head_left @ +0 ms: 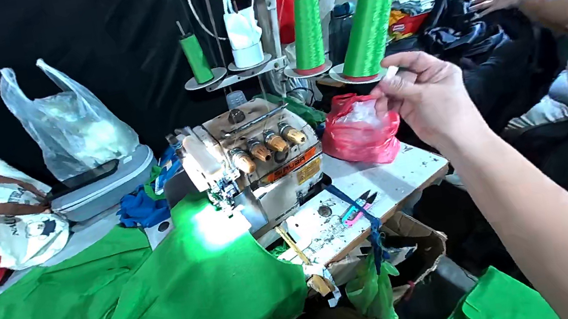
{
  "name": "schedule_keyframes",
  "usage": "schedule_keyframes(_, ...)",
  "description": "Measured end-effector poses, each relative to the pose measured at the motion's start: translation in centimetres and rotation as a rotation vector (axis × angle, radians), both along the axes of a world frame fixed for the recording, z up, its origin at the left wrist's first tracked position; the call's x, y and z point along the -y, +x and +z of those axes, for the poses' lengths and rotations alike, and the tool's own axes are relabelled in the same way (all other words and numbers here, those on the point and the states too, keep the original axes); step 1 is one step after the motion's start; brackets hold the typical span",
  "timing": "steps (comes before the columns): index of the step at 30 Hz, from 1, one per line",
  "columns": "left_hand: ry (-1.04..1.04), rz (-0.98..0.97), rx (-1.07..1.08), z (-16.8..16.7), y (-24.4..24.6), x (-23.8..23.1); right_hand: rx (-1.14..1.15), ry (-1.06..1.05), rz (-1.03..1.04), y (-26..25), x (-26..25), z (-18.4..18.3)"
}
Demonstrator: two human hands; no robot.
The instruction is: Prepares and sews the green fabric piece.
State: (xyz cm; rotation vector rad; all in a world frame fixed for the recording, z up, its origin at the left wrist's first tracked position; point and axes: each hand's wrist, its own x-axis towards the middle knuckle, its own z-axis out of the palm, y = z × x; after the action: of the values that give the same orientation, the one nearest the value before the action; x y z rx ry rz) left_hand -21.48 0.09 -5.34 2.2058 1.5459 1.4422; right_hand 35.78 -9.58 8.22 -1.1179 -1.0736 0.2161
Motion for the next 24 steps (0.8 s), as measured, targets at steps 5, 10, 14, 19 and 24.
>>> schedule_keyframes(5, 0.185, -0.304, -0.044, 5.9, 9.4, 2.5, 0.412, -0.22, 0.45, -14.3, -0.4, -3.4)
schedule_keyframes(10, -0.151, -0.699, -0.031, 6.8, 15.6, 4.5, 0.522, -0.2, 0.633, -20.7, -0.7, -7.0)
schedule_keyframes(14, -0.288, -0.725, 0.238, 5.3, 17.0, 5.3, 0.497, -0.206, 0.602, -21.3, -0.4, -7.9)
schedule_keyframes(19, -0.306, -0.689, 0.429, 4.6, 17.6, 5.7, 0.385, -0.249, 0.639, -21.3, -0.3, -8.2)
schedule_keyframes(24, -0.389, -0.688, 0.578, 4.3, 17.6, 6.0, 0.126, -0.263, 0.616, -21.9, 0.0, -9.4)
